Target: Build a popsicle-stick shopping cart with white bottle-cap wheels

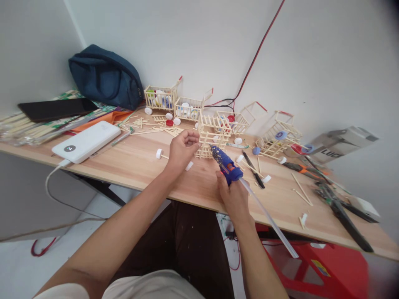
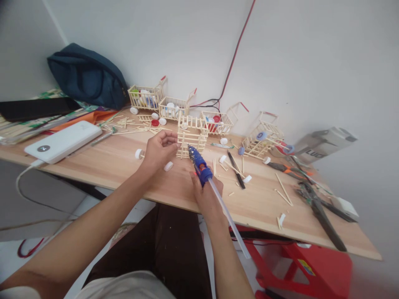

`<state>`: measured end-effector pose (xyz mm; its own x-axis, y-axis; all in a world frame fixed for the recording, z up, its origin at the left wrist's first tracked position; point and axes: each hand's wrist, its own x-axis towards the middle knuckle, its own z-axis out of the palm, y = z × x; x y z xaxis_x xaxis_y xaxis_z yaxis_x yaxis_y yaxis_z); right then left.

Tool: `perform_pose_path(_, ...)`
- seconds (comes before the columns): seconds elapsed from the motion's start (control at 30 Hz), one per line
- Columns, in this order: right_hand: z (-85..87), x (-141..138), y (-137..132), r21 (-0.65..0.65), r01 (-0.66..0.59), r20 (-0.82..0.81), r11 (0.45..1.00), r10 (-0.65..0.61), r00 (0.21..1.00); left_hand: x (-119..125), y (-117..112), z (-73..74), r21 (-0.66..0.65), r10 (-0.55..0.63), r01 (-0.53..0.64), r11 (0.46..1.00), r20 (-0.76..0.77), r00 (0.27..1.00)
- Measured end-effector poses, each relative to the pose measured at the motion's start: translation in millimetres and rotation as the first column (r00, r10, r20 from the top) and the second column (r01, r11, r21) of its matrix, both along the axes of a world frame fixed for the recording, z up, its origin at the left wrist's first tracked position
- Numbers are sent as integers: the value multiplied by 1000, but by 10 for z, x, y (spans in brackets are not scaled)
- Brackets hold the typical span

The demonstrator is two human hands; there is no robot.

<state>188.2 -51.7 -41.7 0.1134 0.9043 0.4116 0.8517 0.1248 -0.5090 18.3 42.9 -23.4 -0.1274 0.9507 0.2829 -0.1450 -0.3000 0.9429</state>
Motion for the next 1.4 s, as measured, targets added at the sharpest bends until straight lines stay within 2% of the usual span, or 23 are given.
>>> perform_pose_path(0.87,35,-28,-5,-13,13,4,1000,-13,1000,-7,-34,22,8,19,-19,1000,-44,999)
perform_pose_path(1.4,16,-24,-2,25,19,-2,1000,-19,1000,-8,-14,-12,15,9,-8,1000,-41,999)
